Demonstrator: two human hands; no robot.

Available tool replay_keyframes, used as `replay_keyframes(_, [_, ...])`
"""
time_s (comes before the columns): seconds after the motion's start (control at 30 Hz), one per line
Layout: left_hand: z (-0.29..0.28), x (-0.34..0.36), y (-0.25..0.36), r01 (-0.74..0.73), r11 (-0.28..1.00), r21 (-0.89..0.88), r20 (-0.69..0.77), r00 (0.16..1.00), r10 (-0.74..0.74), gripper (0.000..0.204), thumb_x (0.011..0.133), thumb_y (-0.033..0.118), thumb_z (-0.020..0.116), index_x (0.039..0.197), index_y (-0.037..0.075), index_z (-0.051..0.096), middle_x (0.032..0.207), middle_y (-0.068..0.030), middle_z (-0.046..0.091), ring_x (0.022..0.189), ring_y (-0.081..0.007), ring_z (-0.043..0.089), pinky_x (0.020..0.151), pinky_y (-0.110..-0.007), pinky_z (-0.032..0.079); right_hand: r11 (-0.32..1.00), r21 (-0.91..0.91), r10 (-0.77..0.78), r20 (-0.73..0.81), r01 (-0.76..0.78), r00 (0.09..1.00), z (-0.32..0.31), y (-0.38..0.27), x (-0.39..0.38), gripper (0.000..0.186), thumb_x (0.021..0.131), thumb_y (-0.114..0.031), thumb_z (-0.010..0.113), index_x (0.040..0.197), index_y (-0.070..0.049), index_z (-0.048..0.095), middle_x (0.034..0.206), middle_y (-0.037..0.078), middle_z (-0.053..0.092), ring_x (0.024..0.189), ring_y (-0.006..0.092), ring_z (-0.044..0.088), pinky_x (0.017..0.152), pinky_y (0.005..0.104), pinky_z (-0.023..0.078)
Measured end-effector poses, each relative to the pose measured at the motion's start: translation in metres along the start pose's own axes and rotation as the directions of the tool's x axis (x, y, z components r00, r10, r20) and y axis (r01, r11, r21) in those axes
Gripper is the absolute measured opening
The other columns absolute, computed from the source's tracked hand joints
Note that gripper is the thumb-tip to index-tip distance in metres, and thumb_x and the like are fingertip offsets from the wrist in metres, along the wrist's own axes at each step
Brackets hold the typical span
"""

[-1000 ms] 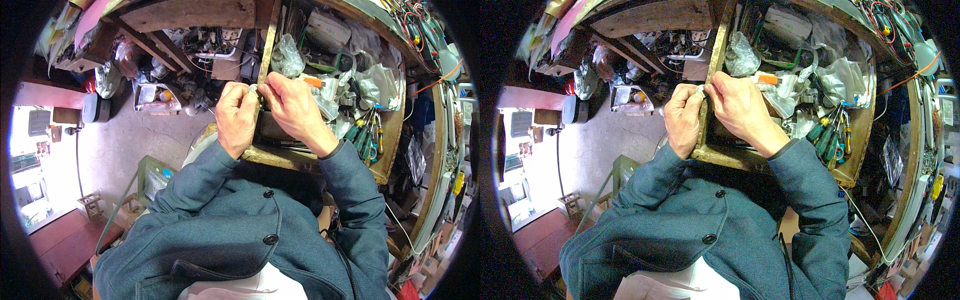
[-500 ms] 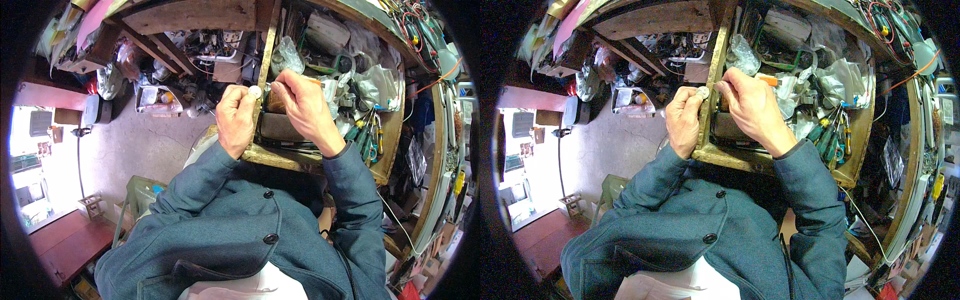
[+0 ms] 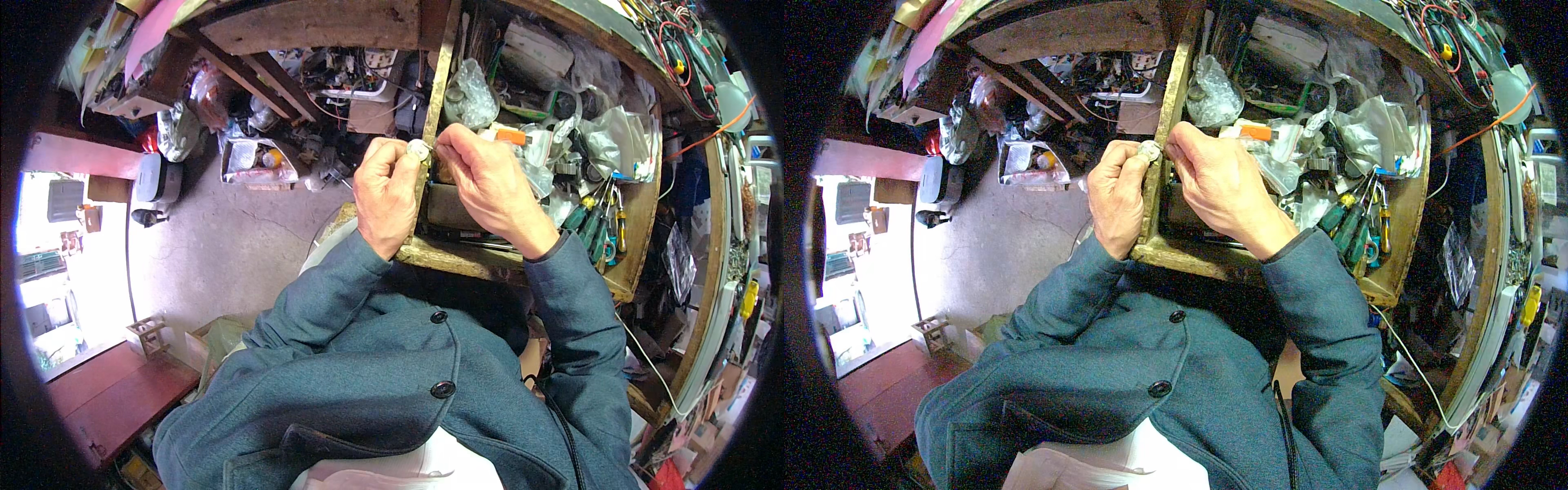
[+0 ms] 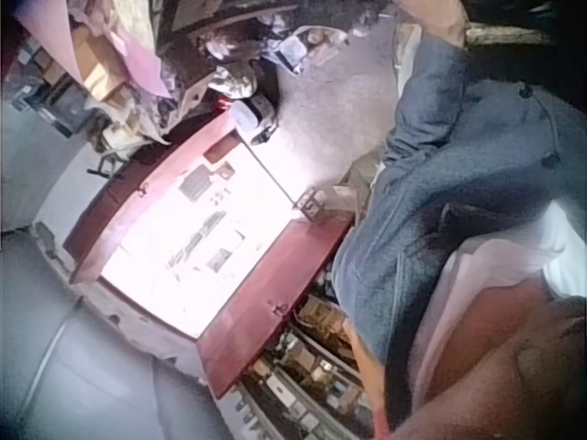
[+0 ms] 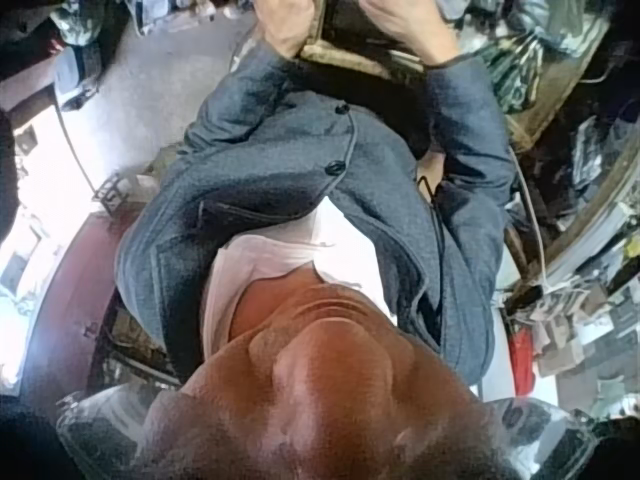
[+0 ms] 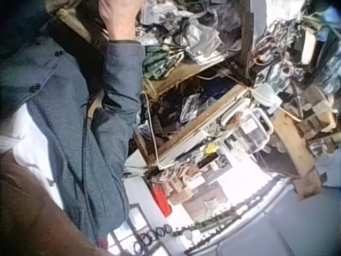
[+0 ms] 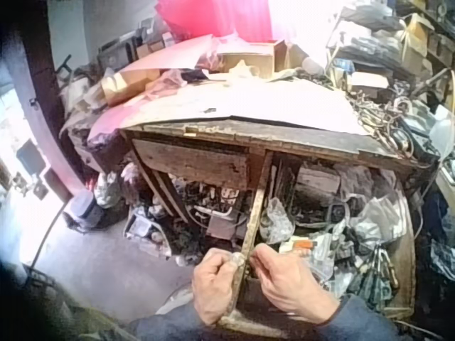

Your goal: The person holds a small cylindrical electronic component and repeatedly rubs its surface with a small tool or cloth. They rotate the component to access different sides while continuing the rubbing motion. A second person sweeps the floor in the background.

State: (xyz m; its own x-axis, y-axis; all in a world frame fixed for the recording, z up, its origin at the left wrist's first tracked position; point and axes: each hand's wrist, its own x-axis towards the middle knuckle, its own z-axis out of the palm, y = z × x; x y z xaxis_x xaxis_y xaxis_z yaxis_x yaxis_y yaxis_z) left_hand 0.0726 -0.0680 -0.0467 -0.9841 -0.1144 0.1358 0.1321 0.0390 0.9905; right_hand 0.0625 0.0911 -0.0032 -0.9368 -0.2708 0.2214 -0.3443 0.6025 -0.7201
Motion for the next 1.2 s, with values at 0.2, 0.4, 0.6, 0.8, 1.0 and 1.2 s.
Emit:
replay_keyframes(0.2, [0.0004,0.0001,0.0018,-0.018,1.000,0.006,-0.005,1.000,0.018,0.019,0.095,0.009,0.065,0.082,-0.005,0.060,0.084,-0.0074,0.058,0.075,-0.0133,0.053,0.069,-0.029,0.045,1.000,0.006,-0.014,0.001,0.014,1.000,-0.0027,-0.0019,-0.0004,0.005,0.093,-0.006,0.061,0.094,-0.001,0.059,0.071,0.020,0.058,0.063,0.0364,0.059,0.057,0.0393,0.044])
replay_keyframes(0.4, [-0.0002,-0.0001,0.0021,-0.006,1.000,0.016,-0.001,1.000,0.006,0.020,0.095,0.009,0.065,0.082,-0.005,0.060,0.085,-0.0073,0.058,0.076,-0.0129,0.053,0.069,-0.028,0.045,1.000,0.001,-0.009,-0.011,0.009,1.000,-0.0041,-0.0042,0.0003,0.005,0.093,-0.006,0.061,0.094,-0.001,0.060,0.070,0.019,0.058,0.063,0.0357,0.059,0.057,0.0399,0.044])
replay_keyframes(0.6, [-0.0005,-0.0005,0.0015,0.010,1.000,0.000,0.000,1.000,-0.010,0.020,0.095,0.009,0.064,0.082,-0.005,0.060,0.086,-0.0072,0.058,0.077,-0.0131,0.053,0.070,-0.028,0.045,0.999,-0.021,-0.027,0.015,0.027,1.000,-0.0049,-0.0042,-0.0002,0.004,0.091,-0.004,0.061,0.094,-0.001,0.060,0.071,0.019,0.060,0.066,0.0363,0.062,0.058,0.0408,0.045])
replay_keyframes(0.8, [-0.0011,0.0001,0.0014,0.000,1.000,0.018,0.005,1.000,0.000,0.018,0.095,0.008,0.063,0.083,-0.005,0.060,0.086,-0.0076,0.059,0.076,-0.0136,0.054,0.070,-0.028,0.046,0.998,-0.036,-0.046,0.000,0.046,0.999,-0.0039,-0.0018,0.0000,0.006,0.090,-0.004,0.061,0.095,-0.002,0.061,0.072,0.019,0.060,0.066,0.0362,0.062,0.058,0.0409,0.045])
replay_keyframes(1.0, [-0.0009,-0.0004,0.0011,-0.014,1.000,0.018,0.005,1.000,0.014,0.018,0.095,0.009,0.064,0.083,-0.005,0.060,0.086,-0.0075,0.059,0.076,-0.0136,0.054,0.070,-0.028,0.045,0.998,-0.011,-0.061,0.006,0.061,0.998,-0.0064,-0.0023,0.0005,0.005,0.090,-0.005,0.062,0.094,-0.002,0.061,0.070,0.019,0.059,0.065,0.0361,0.061,0.057,0.0405,0.045])
replay_keyframes(1.2, [0.0000,-0.0008,0.0004,0.035,0.999,-0.018,0.003,0.999,-0.035,0.020,0.095,0.010,0.065,0.083,-0.005,0.060,0.085,-0.0070,0.058,0.076,-0.0130,0.053,0.069,-0.028,0.045,0.999,-0.016,-0.044,-0.003,0.043,0.999,-0.0032,-0.0038,0.0011,0.005,0.092,-0.006,0.062,0.094,-0.002,0.061,0.069,0.019,0.058,0.064,0.0363,0.061,0.057,0.0406,0.044])
